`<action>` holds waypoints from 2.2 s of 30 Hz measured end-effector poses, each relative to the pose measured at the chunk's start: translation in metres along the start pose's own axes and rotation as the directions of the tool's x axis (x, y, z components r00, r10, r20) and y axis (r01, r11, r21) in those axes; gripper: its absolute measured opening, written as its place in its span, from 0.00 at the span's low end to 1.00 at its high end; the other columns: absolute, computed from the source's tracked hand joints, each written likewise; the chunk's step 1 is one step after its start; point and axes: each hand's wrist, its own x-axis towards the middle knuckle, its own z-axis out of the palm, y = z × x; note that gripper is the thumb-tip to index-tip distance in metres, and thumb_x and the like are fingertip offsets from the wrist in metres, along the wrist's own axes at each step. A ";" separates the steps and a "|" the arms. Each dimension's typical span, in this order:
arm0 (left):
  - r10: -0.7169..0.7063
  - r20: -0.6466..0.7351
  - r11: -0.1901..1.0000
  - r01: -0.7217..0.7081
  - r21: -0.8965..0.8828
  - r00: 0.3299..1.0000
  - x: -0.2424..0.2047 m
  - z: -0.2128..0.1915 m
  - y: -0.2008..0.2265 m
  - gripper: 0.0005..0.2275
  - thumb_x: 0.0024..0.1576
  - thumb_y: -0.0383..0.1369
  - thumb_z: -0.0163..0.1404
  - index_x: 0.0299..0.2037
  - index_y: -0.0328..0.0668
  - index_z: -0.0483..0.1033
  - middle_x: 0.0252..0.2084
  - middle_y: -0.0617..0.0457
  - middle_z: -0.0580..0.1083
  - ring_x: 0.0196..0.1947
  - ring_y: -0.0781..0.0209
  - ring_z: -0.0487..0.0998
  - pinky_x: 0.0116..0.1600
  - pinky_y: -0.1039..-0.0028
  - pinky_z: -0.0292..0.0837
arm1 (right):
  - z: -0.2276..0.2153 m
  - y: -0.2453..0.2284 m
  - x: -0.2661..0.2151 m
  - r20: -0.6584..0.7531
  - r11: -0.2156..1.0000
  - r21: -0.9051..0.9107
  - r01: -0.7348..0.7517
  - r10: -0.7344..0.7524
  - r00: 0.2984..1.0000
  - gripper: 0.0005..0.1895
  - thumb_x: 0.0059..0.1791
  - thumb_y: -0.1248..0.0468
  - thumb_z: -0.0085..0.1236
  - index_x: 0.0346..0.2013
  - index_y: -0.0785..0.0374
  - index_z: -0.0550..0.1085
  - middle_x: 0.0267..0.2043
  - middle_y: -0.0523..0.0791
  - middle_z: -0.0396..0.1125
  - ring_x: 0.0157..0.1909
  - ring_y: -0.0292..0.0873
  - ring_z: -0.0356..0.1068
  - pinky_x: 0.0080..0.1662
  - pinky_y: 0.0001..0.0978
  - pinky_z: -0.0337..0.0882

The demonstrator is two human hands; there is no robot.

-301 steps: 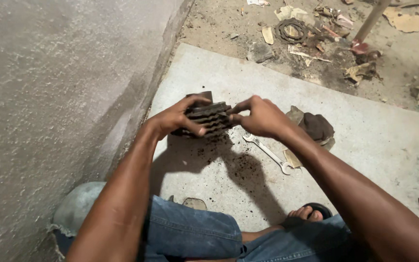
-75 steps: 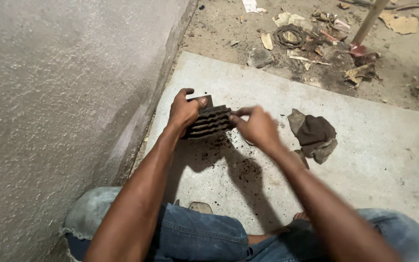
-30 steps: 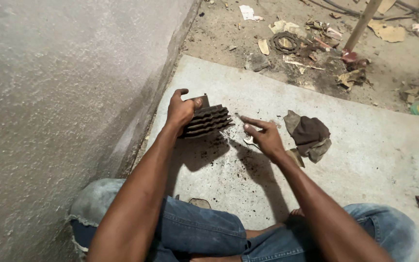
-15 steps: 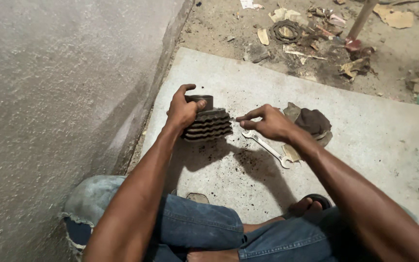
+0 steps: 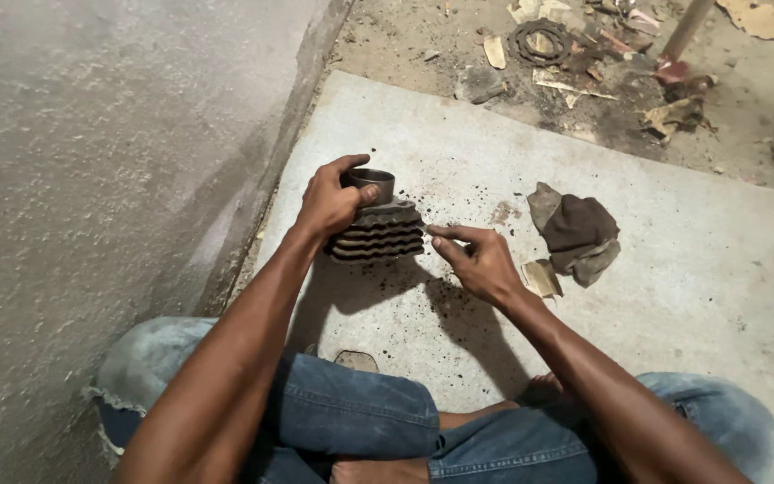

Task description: The person sits on the floor and cleans a cylindrical metal part with cooling fins using a small metal tool. They scrape the surface and crevices of the part to remove debris, occasionally rotating the object to access different areas.

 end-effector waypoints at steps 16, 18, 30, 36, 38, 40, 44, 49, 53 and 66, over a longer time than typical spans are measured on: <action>-0.110 -0.091 0.994 0.110 0.002 0.990 0.004 0.000 0.020 0.27 0.53 0.30 0.57 0.66 0.43 0.68 0.54 0.40 0.77 0.50 0.50 0.80 0.56 0.65 0.74 | 0.013 -0.018 0.012 -0.079 0.964 0.251 -0.083 0.106 0.991 0.20 0.51 0.54 0.55 0.55 0.57 0.77 0.60 0.48 0.72 0.59 0.46 0.73 0.58 0.53 0.72; -0.087 -0.099 0.995 0.082 -0.052 0.991 0.008 -0.001 0.016 0.29 0.52 0.29 0.57 0.67 0.41 0.65 0.53 0.37 0.77 0.50 0.49 0.80 0.55 0.64 0.75 | 0.002 -0.022 0.012 -0.030 0.969 0.212 -0.124 0.133 0.991 0.20 0.51 0.53 0.56 0.55 0.56 0.77 0.59 0.48 0.72 0.58 0.47 0.74 0.58 0.53 0.72; -0.139 0.056 0.958 0.148 -0.246 0.989 0.022 -0.025 -0.001 0.28 0.55 0.22 0.52 0.69 0.43 0.63 0.57 0.32 0.74 0.44 0.54 0.80 0.40 0.71 0.81 | -0.036 -0.043 0.023 0.162 0.980 0.041 -0.193 0.184 0.969 0.20 0.49 0.54 0.57 0.55 0.51 0.78 0.56 0.47 0.75 0.53 0.47 0.76 0.53 0.49 0.77; -0.133 0.126 0.963 0.158 -0.218 0.983 0.018 -0.027 0.001 0.29 0.54 0.21 0.51 0.68 0.48 0.64 0.60 0.37 0.73 0.49 0.52 0.81 0.47 0.69 0.83 | -0.032 -0.039 0.033 0.308 0.993 -0.021 -0.119 0.119 0.944 0.18 0.47 0.54 0.60 0.50 0.52 0.81 0.51 0.47 0.78 0.55 0.47 0.76 0.58 0.53 0.72; -0.096 0.143 0.977 0.121 -0.173 0.985 0.017 -0.028 0.003 0.30 0.53 0.20 0.52 0.68 0.47 0.64 0.59 0.37 0.75 0.50 0.51 0.81 0.50 0.69 0.81 | -0.036 -0.039 0.036 0.342 0.991 -0.020 -0.129 0.128 0.931 0.18 0.46 0.53 0.62 0.49 0.52 0.82 0.49 0.47 0.78 0.55 0.48 0.76 0.58 0.54 0.72; -0.100 0.154 0.984 0.121 -0.134 0.983 0.011 -0.028 0.008 0.31 0.52 0.19 0.52 0.68 0.48 0.64 0.59 0.38 0.75 0.49 0.51 0.81 0.51 0.68 0.80 | -0.039 -0.040 0.039 0.386 0.986 -0.091 -0.139 0.164 0.908 0.18 0.46 0.52 0.62 0.49 0.51 0.81 0.49 0.46 0.78 0.54 0.47 0.77 0.58 0.55 0.71; -0.142 0.143 0.982 0.157 -0.102 0.980 0.002 -0.023 0.022 0.32 0.50 0.18 0.53 0.67 0.50 0.65 0.57 0.40 0.75 0.48 0.51 0.81 0.48 0.67 0.79 | -0.038 -0.037 0.040 0.410 0.976 -0.198 -0.086 0.162 0.898 0.18 0.45 0.51 0.63 0.47 0.52 0.83 0.48 0.47 0.79 0.54 0.49 0.77 0.58 0.57 0.71; -0.094 0.146 0.988 0.110 -0.107 0.985 0.006 -0.022 0.032 0.32 0.50 0.17 0.54 0.67 0.49 0.66 0.53 0.39 0.79 0.45 0.53 0.82 0.46 0.70 0.79 | -0.023 -0.026 0.034 0.319 0.995 -0.063 -0.079 0.095 0.943 0.18 0.47 0.49 0.60 0.46 0.53 0.83 0.48 0.48 0.78 0.54 0.50 0.76 0.58 0.63 0.69; -0.158 0.134 0.980 0.171 -0.099 0.978 -0.002 -0.017 0.037 0.34 0.48 0.16 0.52 0.67 0.53 0.64 0.53 0.42 0.77 0.42 0.52 0.82 0.42 0.67 0.79 | -0.013 -0.018 0.023 0.234 0.995 0.011 -0.101 0.096 0.967 0.18 0.48 0.49 0.59 0.45 0.55 0.82 0.50 0.48 0.77 0.54 0.49 0.76 0.55 0.65 0.71; -0.092 0.016 0.981 0.093 -0.169 0.996 0.006 -0.009 0.014 0.29 0.50 0.19 0.55 0.65 0.41 0.68 0.52 0.35 0.77 0.46 0.51 0.82 0.48 0.67 0.80 | -0.001 -0.019 0.003 0.097 0.984 0.092 -0.153 0.144 0.985 0.17 0.49 0.50 0.58 0.49 0.52 0.81 0.53 0.47 0.76 0.56 0.48 0.74 0.57 0.64 0.69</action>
